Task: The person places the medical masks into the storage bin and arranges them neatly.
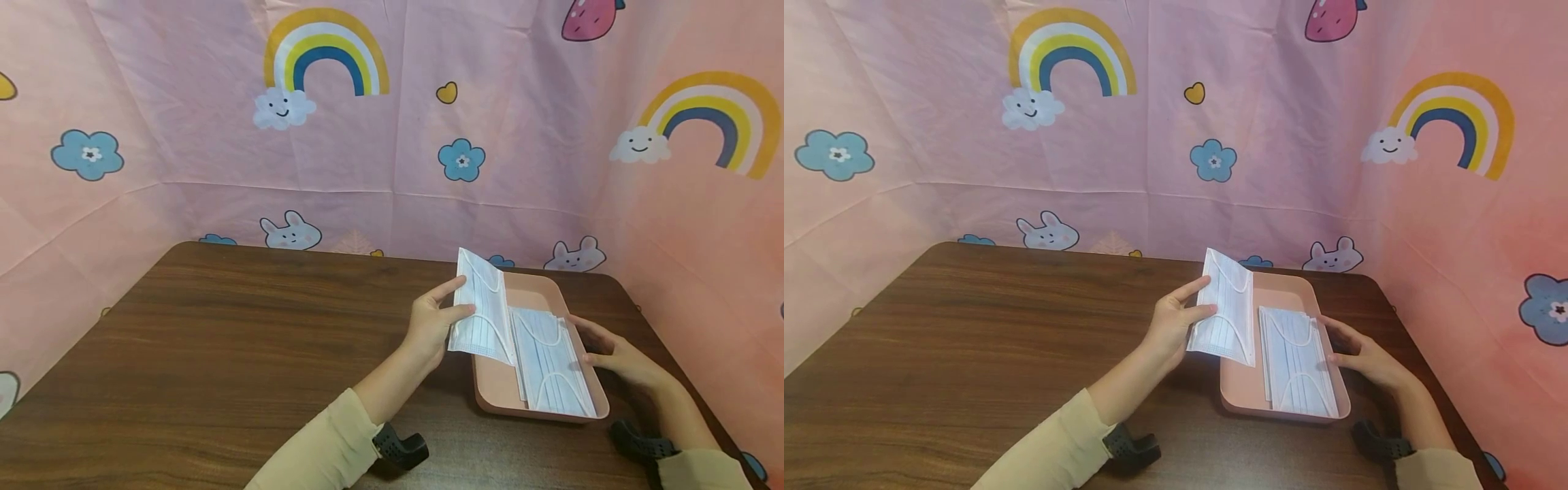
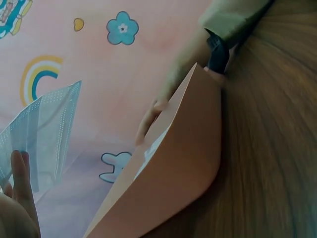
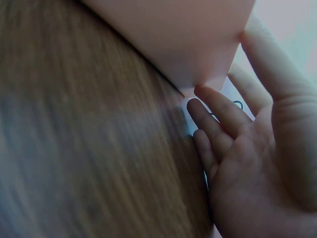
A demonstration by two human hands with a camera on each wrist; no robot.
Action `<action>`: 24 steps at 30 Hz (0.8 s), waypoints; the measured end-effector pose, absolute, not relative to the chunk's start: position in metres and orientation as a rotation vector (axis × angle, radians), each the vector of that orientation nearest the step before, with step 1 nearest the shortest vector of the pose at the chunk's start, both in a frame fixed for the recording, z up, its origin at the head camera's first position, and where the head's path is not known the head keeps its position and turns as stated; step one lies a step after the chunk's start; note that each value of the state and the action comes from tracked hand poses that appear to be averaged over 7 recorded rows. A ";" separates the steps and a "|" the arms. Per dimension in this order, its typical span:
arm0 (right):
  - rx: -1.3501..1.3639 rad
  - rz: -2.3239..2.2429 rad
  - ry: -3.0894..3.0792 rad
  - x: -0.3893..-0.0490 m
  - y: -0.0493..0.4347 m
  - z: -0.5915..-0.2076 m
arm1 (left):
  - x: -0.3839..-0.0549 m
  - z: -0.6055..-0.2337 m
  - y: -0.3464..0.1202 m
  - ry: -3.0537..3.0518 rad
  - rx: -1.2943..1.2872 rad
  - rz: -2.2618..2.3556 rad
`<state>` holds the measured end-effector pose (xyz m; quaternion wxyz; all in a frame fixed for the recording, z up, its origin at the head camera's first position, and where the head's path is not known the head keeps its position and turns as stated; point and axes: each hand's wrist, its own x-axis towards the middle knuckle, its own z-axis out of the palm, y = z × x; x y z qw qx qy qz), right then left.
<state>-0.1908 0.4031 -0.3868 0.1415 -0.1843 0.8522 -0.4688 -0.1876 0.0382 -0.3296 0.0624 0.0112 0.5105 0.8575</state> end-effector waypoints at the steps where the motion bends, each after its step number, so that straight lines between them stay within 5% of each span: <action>1: -0.532 -1.353 2.462 -0.191 0.403 -0.387 | -0.187 -0.330 0.042 1.539 0.033 2.594; 24: -0.549 -1.346 2.458 -0.193 0.405 -0.385 | -0.175 -0.347 0.111 1.657 -0.227 2.476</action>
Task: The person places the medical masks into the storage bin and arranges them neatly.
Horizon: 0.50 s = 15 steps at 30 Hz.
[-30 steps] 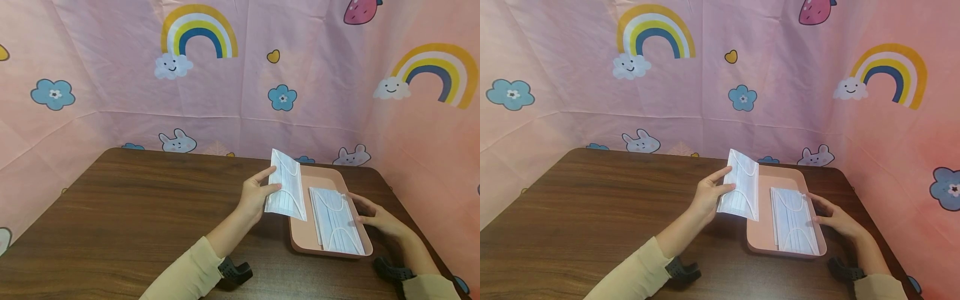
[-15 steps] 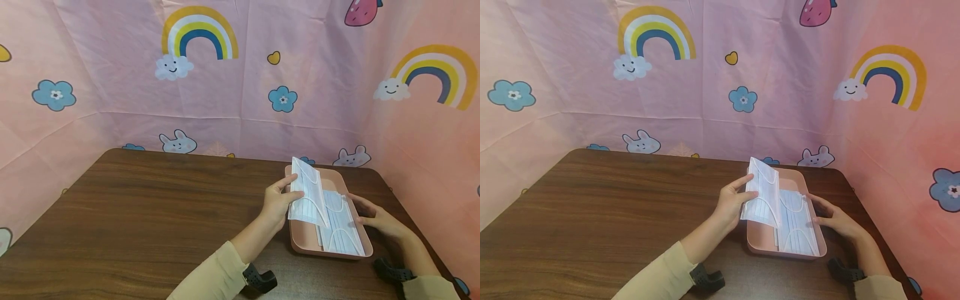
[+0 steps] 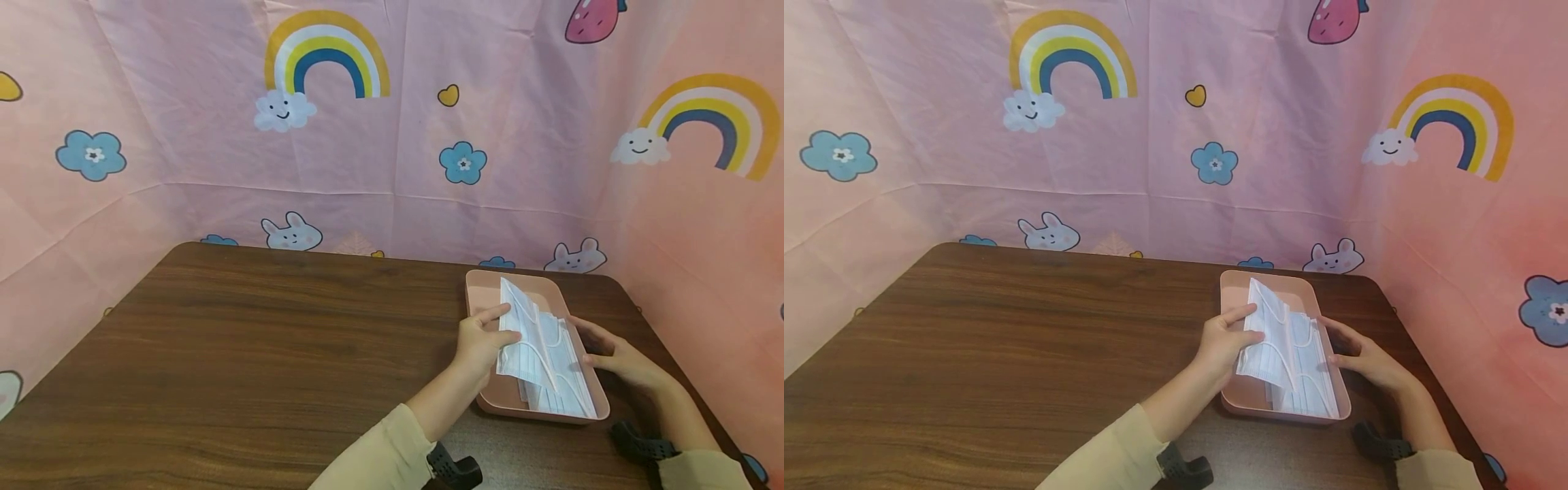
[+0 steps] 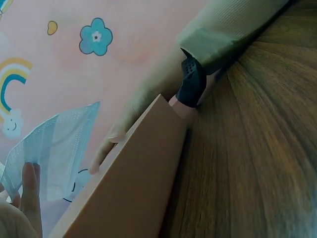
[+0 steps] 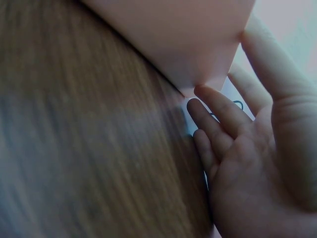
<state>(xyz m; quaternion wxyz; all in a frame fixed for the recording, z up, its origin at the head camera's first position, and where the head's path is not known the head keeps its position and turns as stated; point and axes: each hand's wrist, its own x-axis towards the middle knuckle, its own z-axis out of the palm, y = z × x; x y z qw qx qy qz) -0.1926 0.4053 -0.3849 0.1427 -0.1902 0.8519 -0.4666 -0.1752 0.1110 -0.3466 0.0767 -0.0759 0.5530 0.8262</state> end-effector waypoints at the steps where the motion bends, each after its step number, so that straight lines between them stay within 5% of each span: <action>1: -0.548 -1.350 2.454 -0.193 0.406 -0.385 | -0.175 -0.347 0.113 1.654 -0.240 2.478; 15: -0.595 -1.390 2.415 -0.194 0.404 -0.384 | -0.175 -0.355 0.141 1.728 -0.321 2.371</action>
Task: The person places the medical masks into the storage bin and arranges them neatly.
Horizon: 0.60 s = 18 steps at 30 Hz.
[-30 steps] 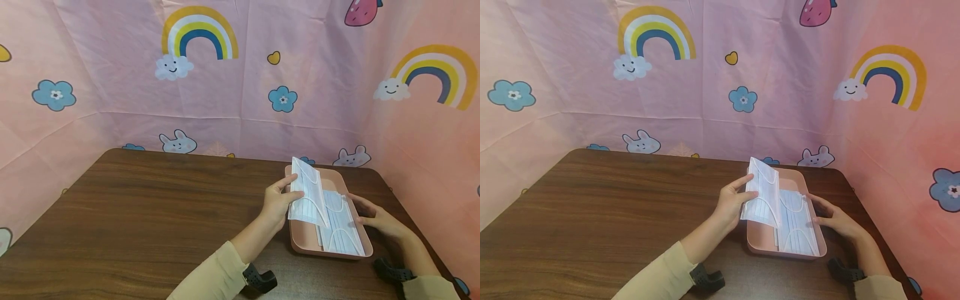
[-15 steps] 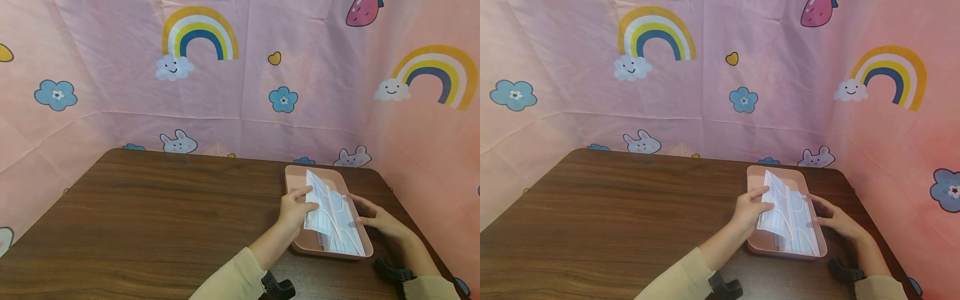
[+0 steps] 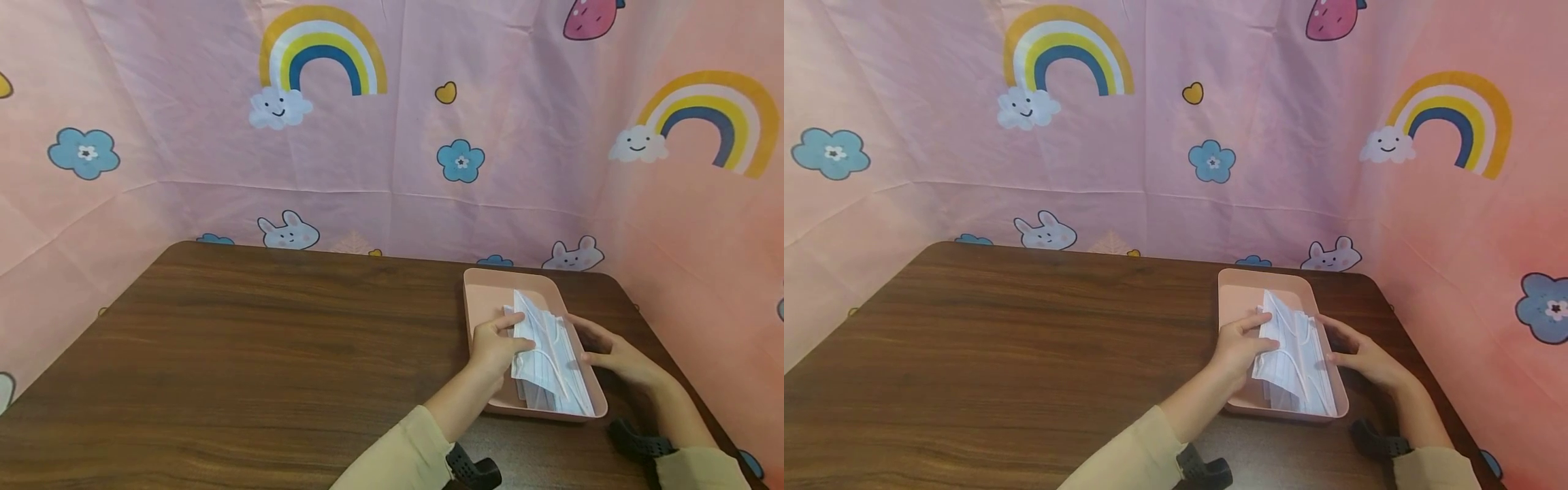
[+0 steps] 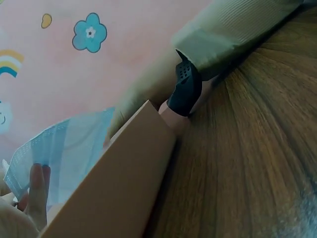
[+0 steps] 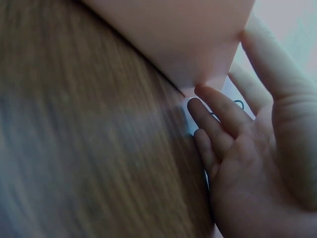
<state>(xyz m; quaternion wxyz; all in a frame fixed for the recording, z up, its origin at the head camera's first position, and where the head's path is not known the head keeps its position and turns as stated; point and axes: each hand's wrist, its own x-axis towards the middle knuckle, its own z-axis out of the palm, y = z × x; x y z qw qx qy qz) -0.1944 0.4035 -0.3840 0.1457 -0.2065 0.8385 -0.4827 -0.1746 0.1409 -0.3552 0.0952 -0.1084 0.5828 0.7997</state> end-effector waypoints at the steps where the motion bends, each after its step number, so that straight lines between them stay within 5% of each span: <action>1: -0.595 -1.394 2.414 -0.194 0.404 -0.384 | -0.175 -0.357 0.142 1.730 -0.332 2.360; 18: -0.582 -1.384 2.445 -0.181 0.399 -0.386 | -0.160 -0.364 0.137 1.951 -0.253 2.152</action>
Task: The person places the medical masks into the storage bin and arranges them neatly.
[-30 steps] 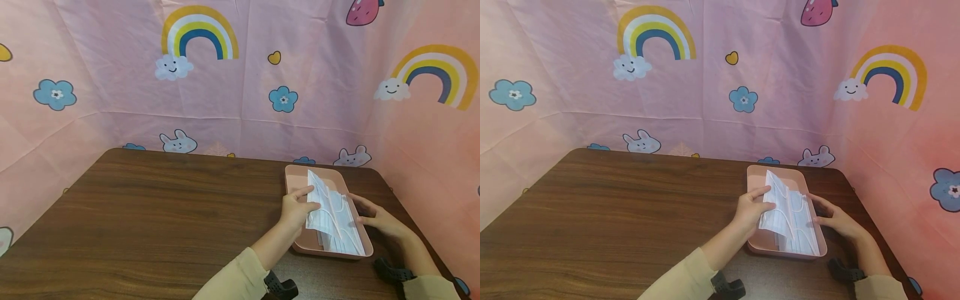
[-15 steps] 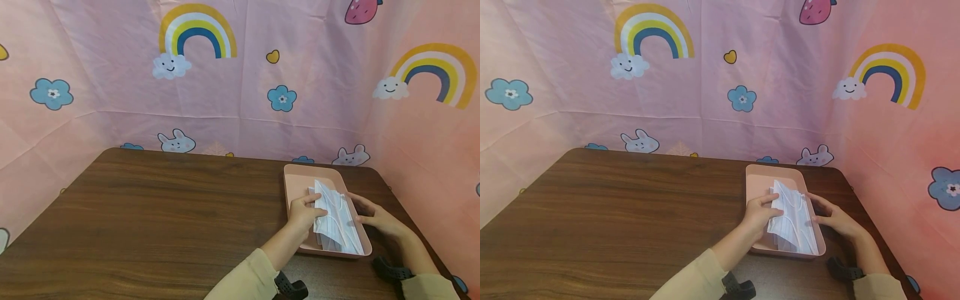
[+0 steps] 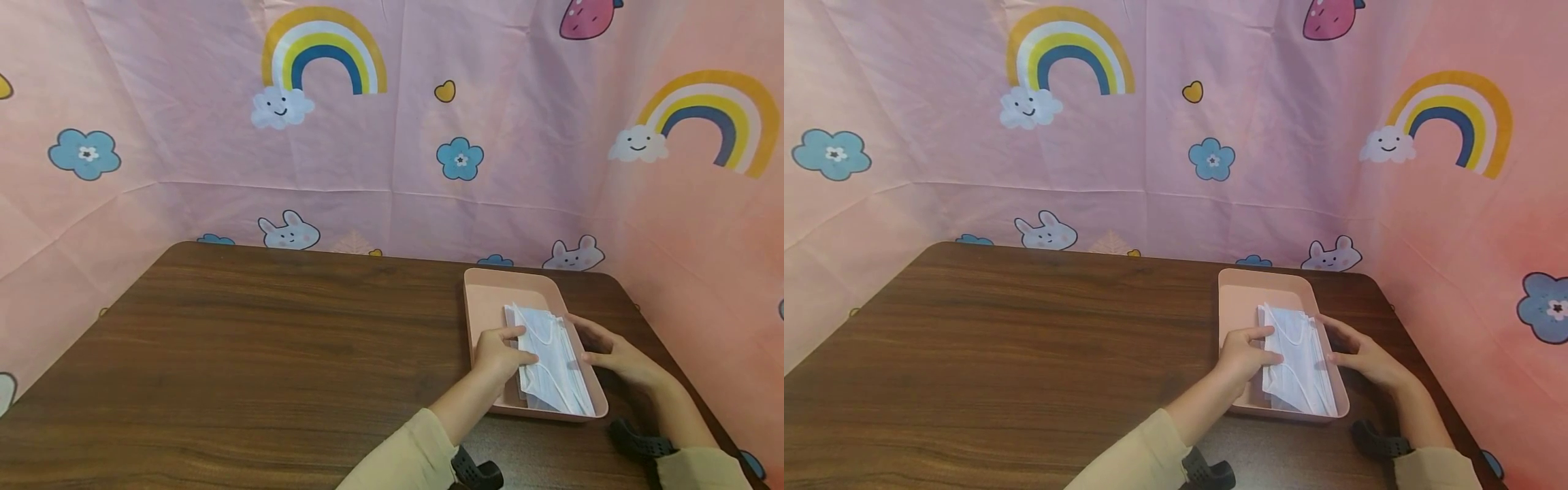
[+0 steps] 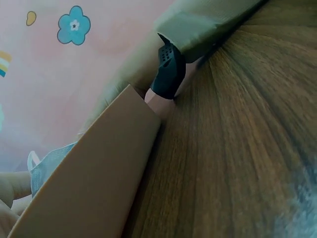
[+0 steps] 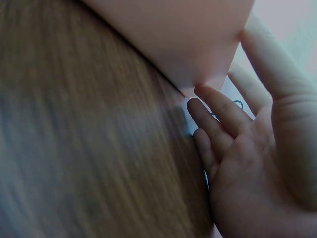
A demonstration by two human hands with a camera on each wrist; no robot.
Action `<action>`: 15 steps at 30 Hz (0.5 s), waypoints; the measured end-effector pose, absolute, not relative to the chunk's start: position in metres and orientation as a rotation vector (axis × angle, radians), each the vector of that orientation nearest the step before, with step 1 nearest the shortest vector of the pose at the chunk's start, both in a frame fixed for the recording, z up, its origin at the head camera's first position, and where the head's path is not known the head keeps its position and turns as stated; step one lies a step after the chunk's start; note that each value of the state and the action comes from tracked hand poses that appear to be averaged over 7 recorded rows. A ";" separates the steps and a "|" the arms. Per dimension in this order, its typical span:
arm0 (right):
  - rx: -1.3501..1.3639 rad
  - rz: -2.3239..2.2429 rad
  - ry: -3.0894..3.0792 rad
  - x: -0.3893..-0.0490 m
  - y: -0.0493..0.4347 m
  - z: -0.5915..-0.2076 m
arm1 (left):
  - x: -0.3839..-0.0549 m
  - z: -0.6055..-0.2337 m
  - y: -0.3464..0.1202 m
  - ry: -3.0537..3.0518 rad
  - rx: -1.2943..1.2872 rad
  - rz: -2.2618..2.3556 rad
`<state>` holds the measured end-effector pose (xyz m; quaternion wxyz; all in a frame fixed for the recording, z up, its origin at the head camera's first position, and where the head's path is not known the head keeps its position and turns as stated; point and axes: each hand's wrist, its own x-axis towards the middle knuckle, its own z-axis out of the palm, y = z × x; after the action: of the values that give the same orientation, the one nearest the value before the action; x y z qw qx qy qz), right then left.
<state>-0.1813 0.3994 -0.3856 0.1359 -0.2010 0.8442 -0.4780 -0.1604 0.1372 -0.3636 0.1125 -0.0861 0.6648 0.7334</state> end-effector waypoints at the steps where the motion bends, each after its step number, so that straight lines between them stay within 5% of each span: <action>1: -0.588 -1.374 2.449 -0.181 0.399 -0.385 | -0.160 -0.363 0.137 1.970 -0.245 2.133; 15: -0.595 -1.374 2.463 -0.179 0.396 -0.382 | -0.156 -0.365 0.137 2.297 -0.057 1.830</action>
<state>-0.1793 0.3964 -0.3820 0.1291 -0.2048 0.8473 -0.4728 -0.1560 0.1366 -0.3649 0.1020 -0.0192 0.7779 0.6197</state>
